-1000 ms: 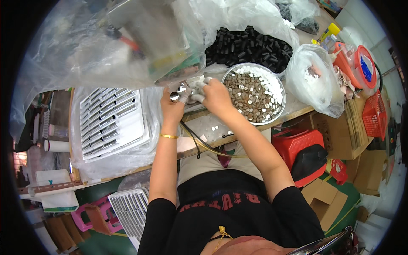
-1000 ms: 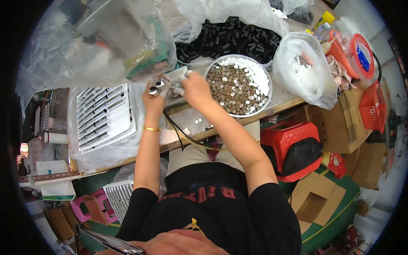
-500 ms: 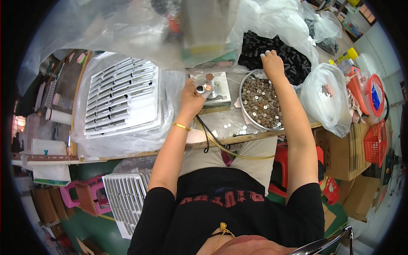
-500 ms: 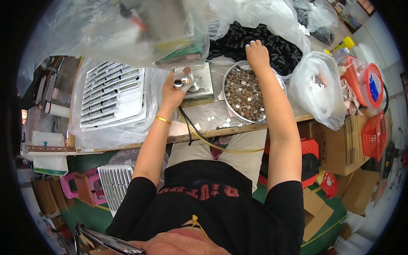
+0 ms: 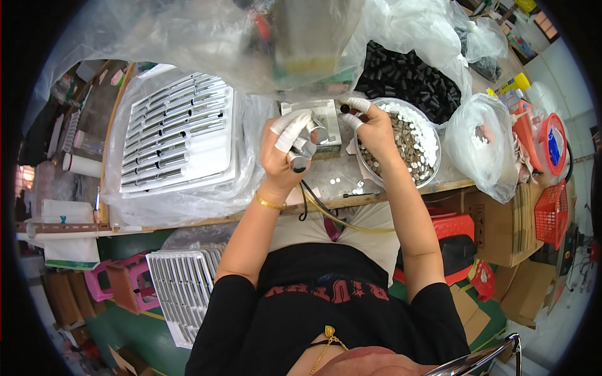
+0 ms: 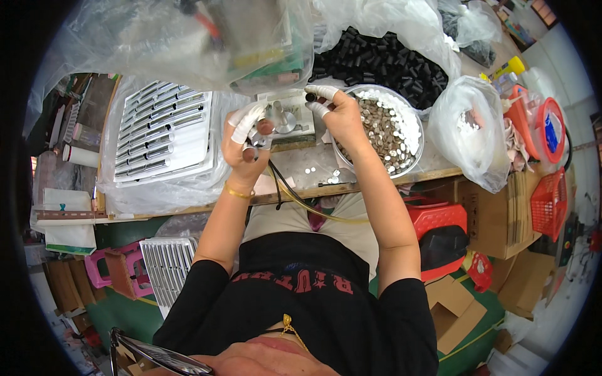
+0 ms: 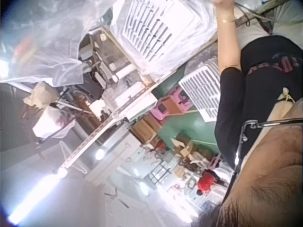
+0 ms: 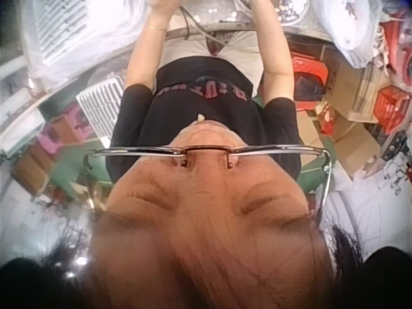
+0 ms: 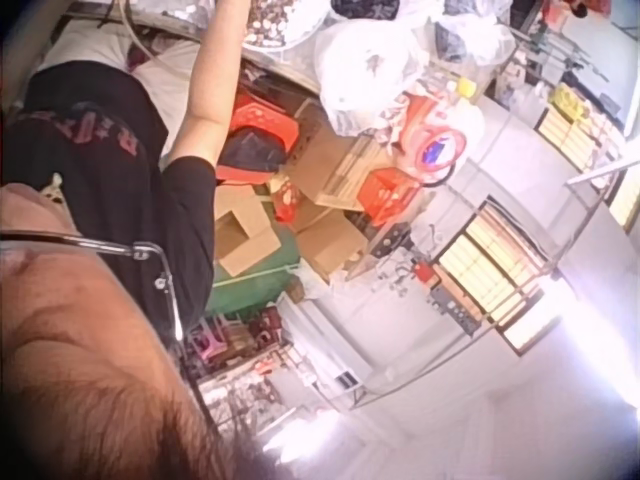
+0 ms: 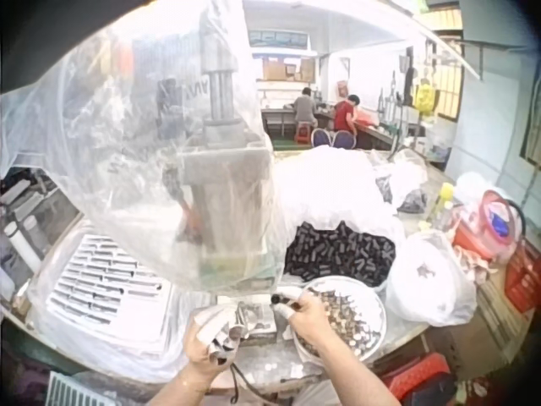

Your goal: Assembling small mechanical components by inserting pins and caps into housings using a manual jig.

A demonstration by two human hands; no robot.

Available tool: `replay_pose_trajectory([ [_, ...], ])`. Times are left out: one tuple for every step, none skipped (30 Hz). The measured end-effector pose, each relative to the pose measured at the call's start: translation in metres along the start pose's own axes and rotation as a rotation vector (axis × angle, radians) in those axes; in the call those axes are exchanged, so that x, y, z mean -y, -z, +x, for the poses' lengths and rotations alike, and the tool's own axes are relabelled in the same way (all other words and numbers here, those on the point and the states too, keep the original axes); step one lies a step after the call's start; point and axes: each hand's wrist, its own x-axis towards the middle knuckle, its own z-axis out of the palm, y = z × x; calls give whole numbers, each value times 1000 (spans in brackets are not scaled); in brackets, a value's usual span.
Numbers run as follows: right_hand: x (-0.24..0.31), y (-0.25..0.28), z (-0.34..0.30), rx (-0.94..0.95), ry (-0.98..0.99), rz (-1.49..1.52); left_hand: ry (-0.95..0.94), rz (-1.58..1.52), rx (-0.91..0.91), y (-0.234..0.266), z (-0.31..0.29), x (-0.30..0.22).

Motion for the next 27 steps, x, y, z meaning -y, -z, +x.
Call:
replay_pose_trajectory([
  [-1, -1, -1, 12, -15, -40, 100, 15, 73, 8, -2, -7],
  [0, -3, -3, 23, -31, -80, 200, 29, 146, 14, -5, -13],
  [2, -2, -7, 27, -76, -71, 231, 70, 271, 14, -11, -14],
  [7, -5, -7, 35, -74, -66, 231, 80, 269, 21, -18, -15],
  [12, -5, -8, 44, -71, -143, 242, 191, 542, 27, -28, -15],
  [17, -4, -9, 50, -69, -221, 249, 298, 816, 29, -39, -13],
  [23, -5, -10, 65, 109, -272, 233, 305, 825, 25, -46, -13],
  [28, -7, -10, 57, 104, -276, 231, 296, 829, 23, -52, -13],
  [32, -9, -8, 82, 190, -409, 213, 308, 801, 20, -57, -14],
  [38, -14, -6, 110, 275, -542, 195, 322, 771, 18, -59, -16],
  [44, -16, -5, 160, 187, -599, 193, 271, 720, 16, -61, -14],
  [42, -21, -2, 149, 260, -599, 184, 237, 729, 18, -61, -12],
  [44, -28, 3, 175, 232, -530, 244, 272, 734, 23, -58, -13],
  [41, -36, 8, 173, 176, -404, 302, 308, 741, 25, -56, -13],
  [40, -41, 10, 155, 55, -224, 292, 272, 751, 19, -55, -14],
  [39, -44, 12, 133, 43, -235, 352, 231, 634, 17, -52, -17],
  [37, -47, 15, 118, 118, -335, 415, 195, 517, 17, -51, -16],
  [35, -48, 16, 106, 192, -434, 410, 178, 528, 17, -56, -12],
  [34, -47, 16, 95, 184, -440, 723, 44, 472, 17, -57, -11],
  [34, -45, 15, 124, 192, -600, 1033, -92, 409, 18, -57, -10],
  [33, -43, 14, 154, 198, -760, 1424, -219, 441, 24, -53, -8],
  [32, -41, 12, 153, 191, -764, 1427, -224, 447, 24, -47, -12],
  [31, -40, 10, 175, 161, -767, 1459, -413, 326, 23, -44, -16],
  [29, -38, 7, 198, 131, -771, 1482, -602, 199, 22, -44, -18],
  [26, -35, 2, 184, 131, -704, 1470, -643, 203, 26, -45, -18],
  [30, -24, -3, 191, 67, -635, 1477, -646, 202, 28, -47, -20],
  [33, -7, -9, 199, 4, -565, 1494, -644, 177, 32, -47, -21],
])
